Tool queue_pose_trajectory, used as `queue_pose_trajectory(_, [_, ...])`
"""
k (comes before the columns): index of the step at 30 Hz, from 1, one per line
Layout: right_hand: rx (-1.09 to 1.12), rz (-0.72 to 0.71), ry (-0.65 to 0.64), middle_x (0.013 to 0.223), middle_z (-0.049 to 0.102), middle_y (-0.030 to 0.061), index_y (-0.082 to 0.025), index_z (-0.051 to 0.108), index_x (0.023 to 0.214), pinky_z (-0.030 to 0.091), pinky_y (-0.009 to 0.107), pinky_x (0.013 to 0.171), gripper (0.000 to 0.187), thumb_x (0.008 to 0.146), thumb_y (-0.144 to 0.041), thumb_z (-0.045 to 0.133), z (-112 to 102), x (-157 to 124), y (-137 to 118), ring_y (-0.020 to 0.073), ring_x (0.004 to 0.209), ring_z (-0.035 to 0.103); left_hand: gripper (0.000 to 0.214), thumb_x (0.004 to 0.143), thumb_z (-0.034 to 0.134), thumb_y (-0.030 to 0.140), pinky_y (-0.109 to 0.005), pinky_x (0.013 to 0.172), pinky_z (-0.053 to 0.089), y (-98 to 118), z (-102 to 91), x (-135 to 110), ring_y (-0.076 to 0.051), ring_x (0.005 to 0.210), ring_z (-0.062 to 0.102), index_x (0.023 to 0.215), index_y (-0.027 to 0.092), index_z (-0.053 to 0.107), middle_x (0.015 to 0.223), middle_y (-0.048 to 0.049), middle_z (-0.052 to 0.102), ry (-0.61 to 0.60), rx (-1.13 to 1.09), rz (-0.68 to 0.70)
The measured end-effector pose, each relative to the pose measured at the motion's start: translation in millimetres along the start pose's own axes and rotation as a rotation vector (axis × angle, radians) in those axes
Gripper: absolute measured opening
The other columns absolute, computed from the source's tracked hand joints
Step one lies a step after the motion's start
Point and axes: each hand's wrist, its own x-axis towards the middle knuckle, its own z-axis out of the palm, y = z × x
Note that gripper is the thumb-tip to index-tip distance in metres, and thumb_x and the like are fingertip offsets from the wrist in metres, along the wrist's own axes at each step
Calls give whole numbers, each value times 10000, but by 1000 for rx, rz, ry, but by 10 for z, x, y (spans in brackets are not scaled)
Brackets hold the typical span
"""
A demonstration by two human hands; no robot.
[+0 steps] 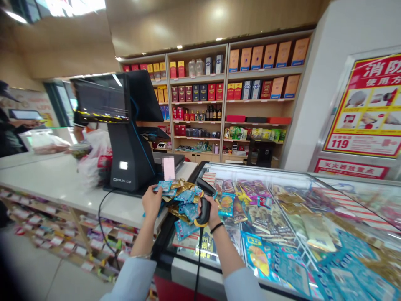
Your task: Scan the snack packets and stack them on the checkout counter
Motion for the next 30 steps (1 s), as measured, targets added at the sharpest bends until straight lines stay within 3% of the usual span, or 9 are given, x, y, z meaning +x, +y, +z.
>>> queue_pose_trajectory(4, [12, 41, -7, 485, 529, -42, -178, 584, 744, 359, 207, 306, 284, 675, -436, 681, -20, -7, 16, 96, 324, 451, 392, 888, 446, 435, -387, 825, 456, 89, -14, -69, -307, 977, 622, 1095, 167, 643, 1034, -159, 664, 0, 57, -47])
queue_pose_trajectory(11, [2, 93, 3, 492, 553, -21, -172, 571, 647, 363, 208, 316, 303, 659, -449, 694, -33, -22, 0, 101, 339, 475, 377, 902, 432, 448, -358, 799, 436, 155, -67, -77, -286, 969, 607, 1136, 228, 631, 1022, -117, 638, -55, 91, -125])
queue_pose_trajectory(19, [39, 37, 5, 488, 555, -39, -170, 610, 731, 368, 211, 317, 289, 647, -434, 693, 3, -26, 21, 101, 320, 464, 421, 910, 402, 502, -343, 770, 433, 118, -54, -66, -274, 926, 606, 1106, 225, 650, 970, -115, 632, -38, 86, -68])
queue_pose_trajectory(24, [25, 66, 9, 458, 537, -30, -173, 565, 644, 362, 203, 319, 295, 667, -448, 668, 26, -21, 24, 96, 315, 456, 458, 917, 362, 524, -334, 760, 426, 116, -93, -43, -263, 901, 601, 1085, 219, 659, 938, -110, 630, -34, 75, -27])
queue_pose_trajectory(30, [62, 67, -16, 496, 560, -31, -187, 573, 709, 358, 211, 325, 254, 681, -423, 664, 41, -57, -13, 106, 339, 465, 469, 919, 354, 525, -316, 718, 420, 164, -109, -26, -249, 852, 595, 1054, 205, 669, 887, -104, 626, -11, 66, -10])
